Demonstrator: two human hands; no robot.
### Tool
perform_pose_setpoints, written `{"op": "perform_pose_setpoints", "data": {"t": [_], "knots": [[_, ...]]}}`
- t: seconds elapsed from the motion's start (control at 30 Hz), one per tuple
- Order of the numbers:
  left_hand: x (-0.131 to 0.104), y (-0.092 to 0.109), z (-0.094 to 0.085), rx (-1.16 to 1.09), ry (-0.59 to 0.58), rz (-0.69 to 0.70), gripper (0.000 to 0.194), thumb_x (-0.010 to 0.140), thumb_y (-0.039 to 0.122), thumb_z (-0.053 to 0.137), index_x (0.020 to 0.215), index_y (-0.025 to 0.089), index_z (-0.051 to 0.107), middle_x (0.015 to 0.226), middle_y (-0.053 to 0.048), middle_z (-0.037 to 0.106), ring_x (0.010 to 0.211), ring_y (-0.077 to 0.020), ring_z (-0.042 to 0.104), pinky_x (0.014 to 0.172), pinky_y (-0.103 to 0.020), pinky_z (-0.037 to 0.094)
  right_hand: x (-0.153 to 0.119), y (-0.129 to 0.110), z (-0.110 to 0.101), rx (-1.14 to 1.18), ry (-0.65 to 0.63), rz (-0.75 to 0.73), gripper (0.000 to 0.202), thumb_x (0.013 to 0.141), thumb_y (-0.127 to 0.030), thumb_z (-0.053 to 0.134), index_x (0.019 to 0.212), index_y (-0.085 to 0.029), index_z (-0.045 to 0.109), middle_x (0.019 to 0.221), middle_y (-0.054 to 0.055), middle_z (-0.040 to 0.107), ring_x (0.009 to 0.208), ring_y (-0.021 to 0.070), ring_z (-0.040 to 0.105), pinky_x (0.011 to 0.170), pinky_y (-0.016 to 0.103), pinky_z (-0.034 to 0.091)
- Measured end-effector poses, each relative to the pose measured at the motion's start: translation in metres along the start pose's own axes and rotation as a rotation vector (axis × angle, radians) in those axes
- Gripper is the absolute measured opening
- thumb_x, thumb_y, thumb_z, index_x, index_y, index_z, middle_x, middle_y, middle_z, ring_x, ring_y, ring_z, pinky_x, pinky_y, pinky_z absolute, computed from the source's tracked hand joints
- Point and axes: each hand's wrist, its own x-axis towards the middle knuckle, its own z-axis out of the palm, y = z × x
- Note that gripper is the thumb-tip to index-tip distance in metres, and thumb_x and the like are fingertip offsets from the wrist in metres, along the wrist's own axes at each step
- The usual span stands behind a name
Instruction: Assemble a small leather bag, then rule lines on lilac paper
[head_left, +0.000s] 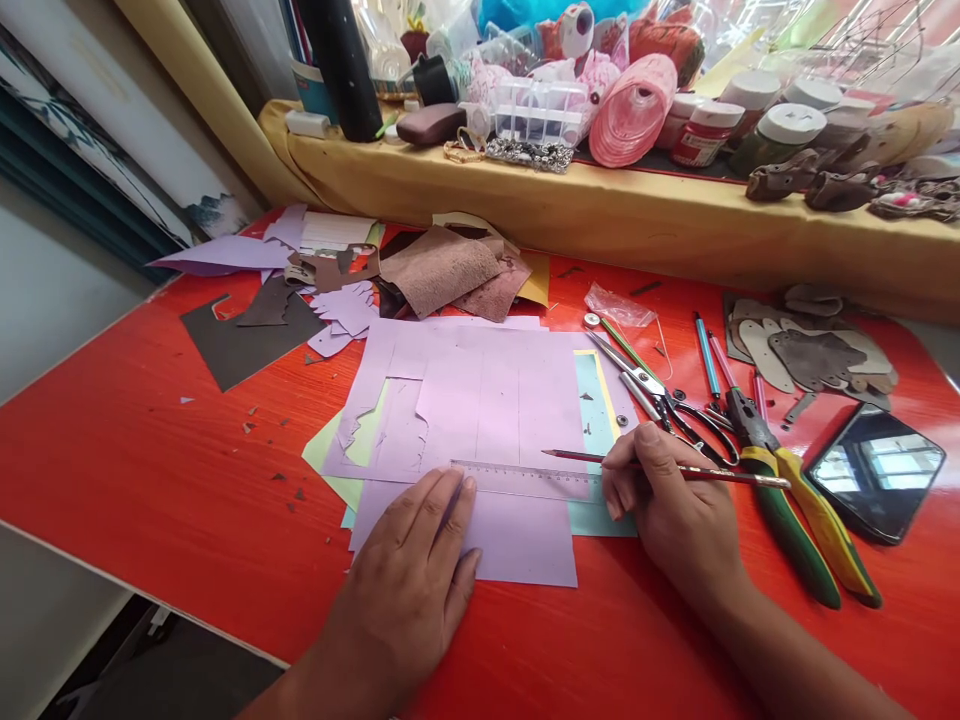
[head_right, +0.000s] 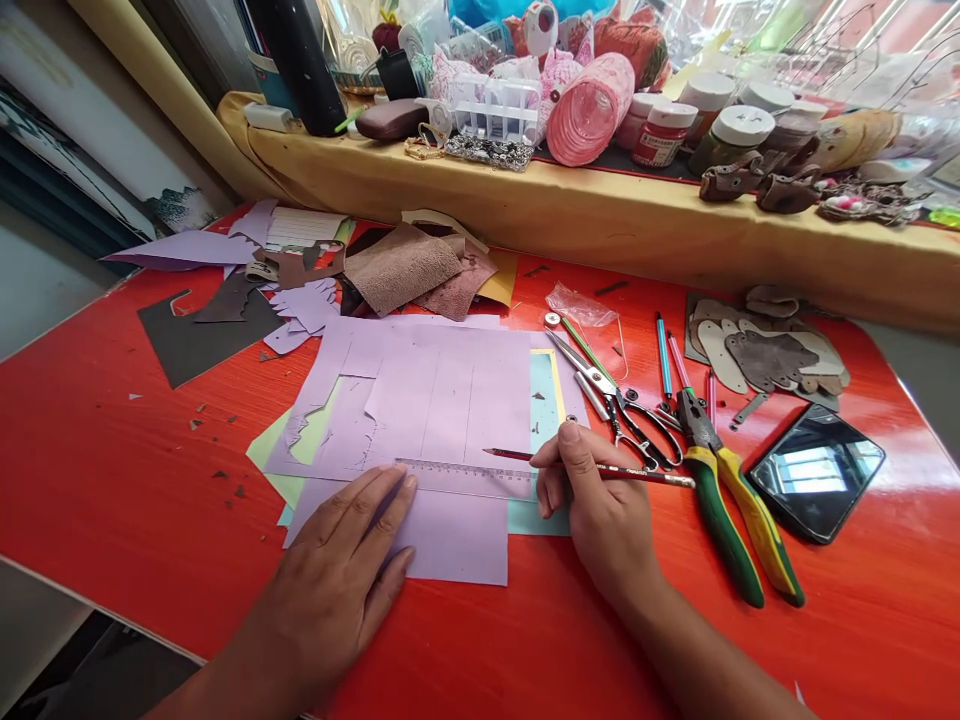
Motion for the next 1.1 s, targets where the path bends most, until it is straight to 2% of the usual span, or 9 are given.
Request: {"op": "perform_pose_setpoints", "data": {"t": [0.27,0.67,0.8,0.93,1.1], "knots": [[0.0,0.0005,-0.0025,-0.019,-0.008,-0.008,0.045,0.11,0.021,0.047,0.152,0.008,0.054,0.152,-0.016,0.063,0.144,-0.0306,0.054,0.116,-0.046,0.045,-0.0008,0.0016,-0.0022,-0.015,0.016,0.016,0.049,0.107,-0.054,0.062,0.074,-0.019,0.072,0.05,-0.003,0.05,0.043,0.0135,0.054,0.044,0.026,0.043],[0.002,0.0013,-0.0003,-0.066,0.005,-0.006,0.043,0.11,0.021,0.047,0.15,0.01,0.059,0.149,-0.015,0.066,0.139,-0.0301,0.058,0.116,-0.044,0.041,0.0034,0.001,-0.0038,0.023,0.051,-0.035,0.044,0.106,-0.05,0.065,0.076,-0.019,0.075,0.05,-0.003,0.05,0.044,0.0137,0.055,0.044,0.026,0.044],[0.0028,0.0014,-0.0004,-0.071,0.001,-0.01,0.043,0.111,0.022,0.046,0.15,0.01,0.059,0.149,-0.015,0.066,0.14,-0.0296,0.056,0.117,-0.044,0.04,0.0021,-0.0009,-0.0031,-0.029,0.05,-0.044,0.045,0.106,-0.051,0.065,0.075,-0.019,0.075,0.051,-0.002,0.052,0.045,0.014,0.056,0.044,0.026,0.044],[0.003,0.0016,-0.0009,-0.063,-0.008,-0.009,0.043,0.11,0.021,0.046,0.151,0.01,0.058,0.15,-0.014,0.066,0.141,-0.0291,0.057,0.117,-0.043,0.041,0.001,-0.0005,-0.0035,-0.091,0.039,-0.042,0.046,0.106,-0.052,0.064,0.074,-0.019,0.074,0.051,-0.002,0.052,0.044,0.0145,0.056,0.044,0.027,0.043],[0.0028,0.0017,-0.0005,-0.054,-0.002,-0.007,0.044,0.11,0.021,0.047,0.151,0.011,0.058,0.149,-0.015,0.066,0.14,-0.0295,0.057,0.116,-0.044,0.043,0.0017,0.004,-0.0061,-0.058,0.031,-0.029,0.045,0.107,-0.051,0.063,0.077,-0.02,0.074,0.052,-0.002,0.052,0.044,0.0144,0.055,0.045,0.028,0.043]]}}
